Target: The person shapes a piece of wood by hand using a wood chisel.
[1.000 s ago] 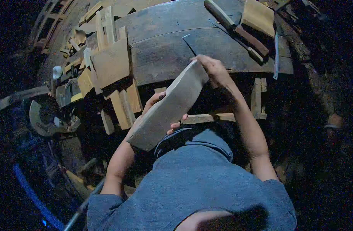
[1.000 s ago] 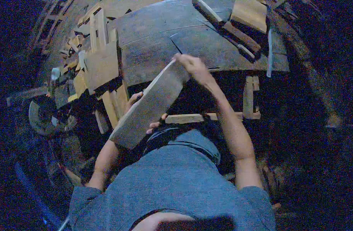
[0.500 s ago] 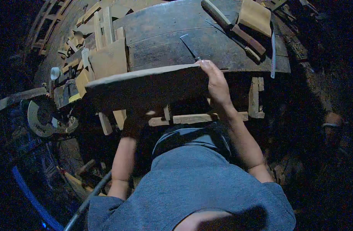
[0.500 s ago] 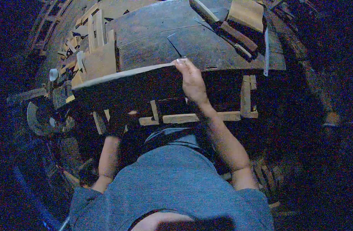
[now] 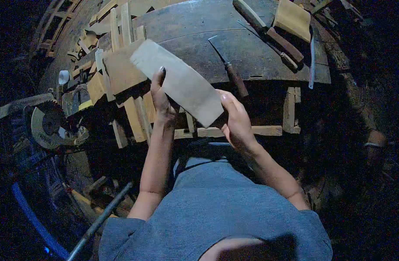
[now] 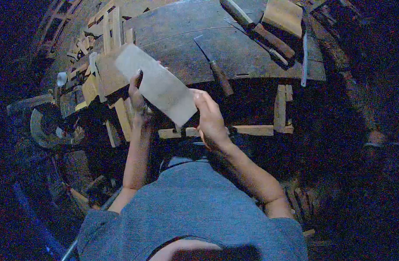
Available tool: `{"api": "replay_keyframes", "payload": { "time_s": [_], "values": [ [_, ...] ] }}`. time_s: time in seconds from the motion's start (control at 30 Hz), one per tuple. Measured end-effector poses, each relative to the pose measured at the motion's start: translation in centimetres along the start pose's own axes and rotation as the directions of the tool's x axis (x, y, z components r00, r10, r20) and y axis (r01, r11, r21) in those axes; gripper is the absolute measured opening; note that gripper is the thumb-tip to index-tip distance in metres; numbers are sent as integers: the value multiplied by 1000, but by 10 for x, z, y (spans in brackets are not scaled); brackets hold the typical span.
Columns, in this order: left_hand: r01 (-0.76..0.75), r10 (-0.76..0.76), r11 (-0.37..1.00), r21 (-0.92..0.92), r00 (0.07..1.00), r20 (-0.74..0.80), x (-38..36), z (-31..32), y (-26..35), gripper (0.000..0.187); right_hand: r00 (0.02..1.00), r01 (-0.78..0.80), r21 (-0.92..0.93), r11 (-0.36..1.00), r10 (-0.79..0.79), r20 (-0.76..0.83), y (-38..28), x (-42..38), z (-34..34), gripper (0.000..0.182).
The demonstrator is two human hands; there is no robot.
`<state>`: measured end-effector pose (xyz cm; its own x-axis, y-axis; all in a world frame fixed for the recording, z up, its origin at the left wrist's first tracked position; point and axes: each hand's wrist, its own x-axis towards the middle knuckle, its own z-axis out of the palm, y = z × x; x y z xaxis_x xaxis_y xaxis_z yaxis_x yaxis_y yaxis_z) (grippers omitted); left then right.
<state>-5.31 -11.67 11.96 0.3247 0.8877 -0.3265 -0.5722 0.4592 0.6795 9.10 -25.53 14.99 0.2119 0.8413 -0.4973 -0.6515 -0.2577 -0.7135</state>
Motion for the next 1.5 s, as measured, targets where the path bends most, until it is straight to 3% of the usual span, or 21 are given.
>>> {"api": "replay_keyframes", "payload": {
  "time_s": [0.07, 0.13, 0.27, 0.33, 0.47, 0.57, 0.63, 0.73, 0.87, 0.93, 0.97, 1.03, 1.07, 1.17, 1.23, 1.27, 1.3, 1.33, 1.37, 1.43, 1.5],
  "values": [
    [81, -81, 995, 61, 997, -2, 4, -12, 0, 55, 996, 28, -182, 983, -12, 88, -1, 1, -8, 34],
    [243, -221, 954, -173, 966, 134, 0, -4, 7, 55, 978, 107, -362, 926, -32, 207, -9, 1, -9, 31],
    [237, -233, 969, -67, 971, 52, -1, 6, 13, 53, 978, -49, -343, 938, 115, 176, -21, 1, -6, 29],
    [374, -355, 924, -76, 915, 191, -2, 6, 17, 55, 970, -168, -122, 978, 186, 157, -12, 4, -6, 25],
    [358, -342, 921, -153, 932, 121, -3, 10, 12, 57, 951, -237, -42, 971, 241, 193, -9, 5, -8, 22],
    [349, -347, 937, -8, 933, 91, 2, 1, 7, 57, 937, -314, 78, 946, 296, 186, -13, 3, 3, 22],
    [423, -406, 902, -80, 897, 173, 5, -2, 6, 55, 916, -372, 182, 910, 329, 228, -15, -1, 9, 24],
    [456, -447, 888, -54, 885, 130, 2, 3, 2, 52, 887, -443, 177, 879, 400, 230, -4, 7, 5, 27],
    [494, -473, 862, -113, 864, 172, 7, -15, -15, 59, 906, -392, 77, 917, 370, 206, 0, 16, 3, 31],
    [446, -446, 894, -51, 895, 2, 8, -16, -20, 51, 931, -349, 89, 933, 334, 149, -6, 20, 7, 31],
    [447, -448, 893, -50, 894, 5, 5, -16, -22, 51, 932, -347, 90, 933, 332, 147, -4, 24, 6, 31],
    [480, -485, 874, -75, 869, -100, -15, 6, -14, 34, 970, -233, -38, 972, 235, 68, 6, 34, 2, 31],
    [499, -499, 866, -37, 857, -129, -18, 10, -12, 35, 968, -237, -39, 971, 240, 71, 8, 38, -1, 31],
    [540, -545, 837, -83, 837, -52, -13, -5, -17, 34, 961, -109, -343, 933, 187, 202, 1, 60, -23, 29],
    [527, -529, 848, -49, 840, -125, -13, -4, -16, 33, 981, 179, -543, 821, -110, 158, 0, 86, -38, 35],
    [519, -511, 855, -9, 838, -189, -12, -2, -16, 33, 896, 325, -842, 431, -425, 129, 10, 103, -52, 38],
    [519, -511, 855, -6, 840, -185, -10, -5, -18, 33, 701, 262, -963, -65, -673, 236, 21, 119, -64, 42],
    [467, -444, 880, 85, 874, -198, -7, -9, -22, 32, 783, 189, -982, -9, -602, 156, 23, 127, -71, 51],
    [412, -375, 894, 175, 904, -206, -5, -13, -26, 32, 781, 187, -982, -9, -605, 154, 28, 136, -77, 51],
    [419, -381, 889, 186, 901, -207, -4, -12, -24, 32, 845, 141, -975, -172, -493, 210, 32, 148, -80, 58],
    [426, -386, 883, 198, 898, -211, -5, -11, -22, 33, 872, 146, -967, -210, -434, 226, 35, 158, -84, 61]
  ]
}}
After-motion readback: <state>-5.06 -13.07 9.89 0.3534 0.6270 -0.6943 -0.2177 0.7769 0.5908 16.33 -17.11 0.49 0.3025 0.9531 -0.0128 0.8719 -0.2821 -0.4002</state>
